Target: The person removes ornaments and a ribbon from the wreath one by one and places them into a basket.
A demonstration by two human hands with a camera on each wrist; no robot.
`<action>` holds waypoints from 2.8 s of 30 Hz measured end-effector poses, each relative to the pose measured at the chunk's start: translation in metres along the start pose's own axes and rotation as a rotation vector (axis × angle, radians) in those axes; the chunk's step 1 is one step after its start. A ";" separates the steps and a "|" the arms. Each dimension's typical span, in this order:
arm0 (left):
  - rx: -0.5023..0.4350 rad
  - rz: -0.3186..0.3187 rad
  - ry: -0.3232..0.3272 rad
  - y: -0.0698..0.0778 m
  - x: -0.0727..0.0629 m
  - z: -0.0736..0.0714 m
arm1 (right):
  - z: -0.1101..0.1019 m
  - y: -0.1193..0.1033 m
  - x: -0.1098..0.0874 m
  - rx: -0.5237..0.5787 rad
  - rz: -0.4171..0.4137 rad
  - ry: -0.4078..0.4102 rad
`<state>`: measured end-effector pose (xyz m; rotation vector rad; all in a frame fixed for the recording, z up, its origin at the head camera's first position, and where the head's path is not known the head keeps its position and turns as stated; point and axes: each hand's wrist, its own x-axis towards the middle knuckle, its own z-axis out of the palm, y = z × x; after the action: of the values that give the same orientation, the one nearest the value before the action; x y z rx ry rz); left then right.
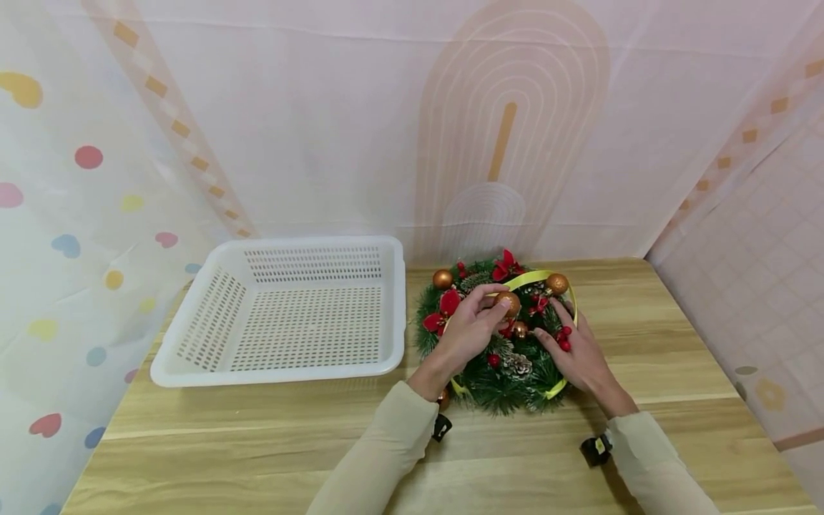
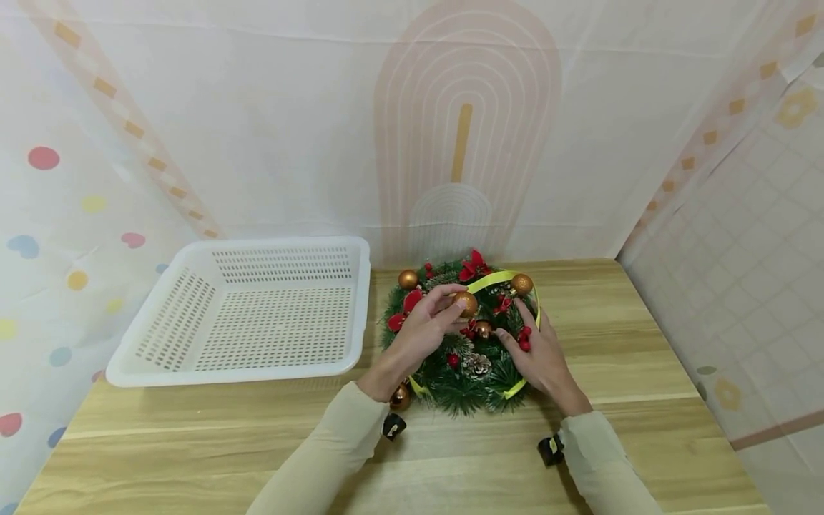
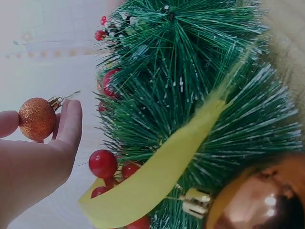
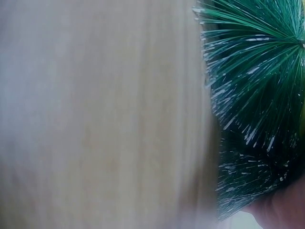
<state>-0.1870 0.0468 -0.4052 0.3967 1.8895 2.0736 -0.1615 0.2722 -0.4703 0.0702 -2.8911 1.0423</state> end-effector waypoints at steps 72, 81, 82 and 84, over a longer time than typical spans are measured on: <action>0.274 0.029 0.406 0.030 -0.103 -0.190 | -0.008 -0.003 -0.003 -0.004 -0.011 -0.060; 0.250 0.028 0.437 0.028 -0.102 -0.193 | -0.008 -0.003 -0.003 0.001 -0.006 -0.056; 0.249 0.023 0.438 0.028 -0.102 -0.193 | -0.008 -0.003 -0.003 0.001 -0.010 -0.055; 0.251 0.017 0.437 0.028 -0.102 -0.193 | -0.007 -0.002 -0.003 -0.002 -0.012 -0.052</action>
<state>-0.1726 -0.1727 -0.3946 0.0075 2.4138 2.0636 -0.1580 0.2751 -0.4634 0.1157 -2.9336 1.0517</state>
